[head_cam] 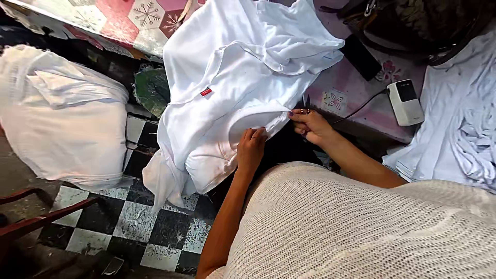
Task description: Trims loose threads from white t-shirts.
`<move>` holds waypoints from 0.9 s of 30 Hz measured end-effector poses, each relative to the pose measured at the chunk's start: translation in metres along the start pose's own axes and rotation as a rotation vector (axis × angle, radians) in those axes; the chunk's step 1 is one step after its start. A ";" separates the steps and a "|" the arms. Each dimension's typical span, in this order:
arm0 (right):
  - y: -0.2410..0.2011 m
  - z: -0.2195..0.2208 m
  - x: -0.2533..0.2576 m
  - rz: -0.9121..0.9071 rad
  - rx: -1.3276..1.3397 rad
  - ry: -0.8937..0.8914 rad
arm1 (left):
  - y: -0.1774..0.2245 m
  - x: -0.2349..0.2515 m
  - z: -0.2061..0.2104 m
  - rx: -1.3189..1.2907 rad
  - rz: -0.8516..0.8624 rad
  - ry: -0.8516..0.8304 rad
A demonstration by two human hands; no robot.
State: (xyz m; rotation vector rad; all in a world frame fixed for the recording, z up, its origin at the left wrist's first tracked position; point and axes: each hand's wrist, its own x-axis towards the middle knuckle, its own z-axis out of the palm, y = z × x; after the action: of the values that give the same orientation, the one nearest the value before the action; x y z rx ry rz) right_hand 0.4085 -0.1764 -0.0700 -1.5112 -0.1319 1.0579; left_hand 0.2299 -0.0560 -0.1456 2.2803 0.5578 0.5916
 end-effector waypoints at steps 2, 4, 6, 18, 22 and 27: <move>-0.002 -0.005 0.002 0.196 0.286 -0.192 | 0.008 0.001 -0.003 -0.032 -0.085 -0.019; 0.000 -0.005 0.003 0.269 0.411 -0.275 | 0.022 0.004 -0.008 -0.101 -0.134 0.013; -0.003 -0.001 0.002 0.268 0.436 -0.263 | 0.042 0.009 -0.009 -0.225 -0.154 0.087; 0.013 0.028 -0.010 -0.123 0.178 -0.041 | 0.073 0.032 -0.006 -0.844 -0.557 0.188; 0.027 0.033 -0.008 -0.244 0.043 0.024 | 0.075 0.037 -0.015 -1.039 -0.761 0.167; 0.042 0.028 0.003 -0.556 -0.223 0.023 | 0.070 0.044 -0.012 -1.116 -0.793 0.217</move>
State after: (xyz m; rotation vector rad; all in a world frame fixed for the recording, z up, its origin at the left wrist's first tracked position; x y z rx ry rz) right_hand 0.3719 -0.1655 -0.1027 -1.5550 -0.6333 0.5904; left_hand 0.2739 -0.0724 -0.0765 0.8510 0.8743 0.5300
